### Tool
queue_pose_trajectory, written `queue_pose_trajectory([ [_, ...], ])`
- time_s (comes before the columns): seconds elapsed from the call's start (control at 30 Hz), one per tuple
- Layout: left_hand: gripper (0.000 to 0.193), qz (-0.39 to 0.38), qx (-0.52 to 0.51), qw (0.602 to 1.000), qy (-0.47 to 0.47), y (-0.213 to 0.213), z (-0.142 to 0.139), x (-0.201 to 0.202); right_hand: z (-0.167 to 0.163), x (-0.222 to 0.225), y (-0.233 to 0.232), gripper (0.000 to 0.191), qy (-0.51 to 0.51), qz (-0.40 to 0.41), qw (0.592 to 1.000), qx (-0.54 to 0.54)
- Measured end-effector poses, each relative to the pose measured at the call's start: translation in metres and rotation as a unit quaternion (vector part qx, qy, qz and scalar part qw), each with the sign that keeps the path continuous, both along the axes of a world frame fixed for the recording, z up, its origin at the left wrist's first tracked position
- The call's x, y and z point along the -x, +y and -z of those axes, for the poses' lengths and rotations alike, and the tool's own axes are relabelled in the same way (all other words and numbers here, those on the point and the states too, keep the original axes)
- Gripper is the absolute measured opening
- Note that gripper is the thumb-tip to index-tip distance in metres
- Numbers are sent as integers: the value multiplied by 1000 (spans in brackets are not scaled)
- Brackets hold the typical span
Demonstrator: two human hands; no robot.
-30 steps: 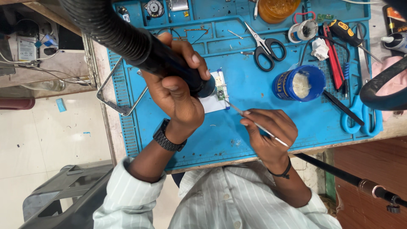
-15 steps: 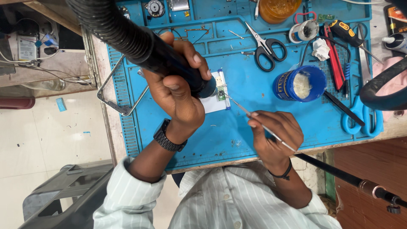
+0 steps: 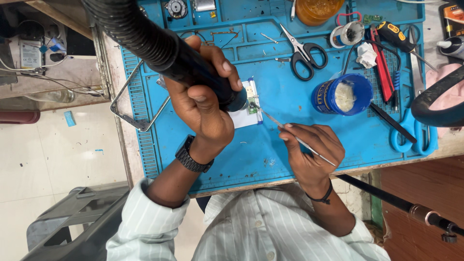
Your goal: The person heats a small circuit board held in a bench jig with a hot air rework gun, applies flux from a blue container, and uses tweezers to pick at and remove components from the board while continuing to blow hot air over the work area.
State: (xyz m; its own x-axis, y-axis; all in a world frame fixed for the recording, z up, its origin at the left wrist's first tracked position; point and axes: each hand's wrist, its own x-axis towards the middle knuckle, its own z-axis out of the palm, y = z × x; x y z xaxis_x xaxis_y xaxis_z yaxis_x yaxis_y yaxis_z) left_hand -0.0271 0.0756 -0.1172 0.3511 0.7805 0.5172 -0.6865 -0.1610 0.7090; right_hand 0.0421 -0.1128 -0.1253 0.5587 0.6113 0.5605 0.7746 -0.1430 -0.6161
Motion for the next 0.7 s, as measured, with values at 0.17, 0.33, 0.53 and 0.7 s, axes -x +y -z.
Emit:
queue_pose_trajectory([
  [0.17, 65, -1, -1, 1000, 3, 0, -1, 0, -3, 0, 3, 16, -13, -19, 1000, 2],
  [0.33, 65, -1, 6, 1000, 5, 0, -2, 0, -6, 0, 3, 17, -33, -37, 999, 15],
  [0.53, 66, 0, 4, 1000, 10, 0, -1, 1, -10, -2, 1, 18, -44, -55, 997, 19],
  [0.7, 65, -4, -2, 1000, 11, 1, -1, 0, -11, -2, 2, 15, -39, -76, 996, 20],
])
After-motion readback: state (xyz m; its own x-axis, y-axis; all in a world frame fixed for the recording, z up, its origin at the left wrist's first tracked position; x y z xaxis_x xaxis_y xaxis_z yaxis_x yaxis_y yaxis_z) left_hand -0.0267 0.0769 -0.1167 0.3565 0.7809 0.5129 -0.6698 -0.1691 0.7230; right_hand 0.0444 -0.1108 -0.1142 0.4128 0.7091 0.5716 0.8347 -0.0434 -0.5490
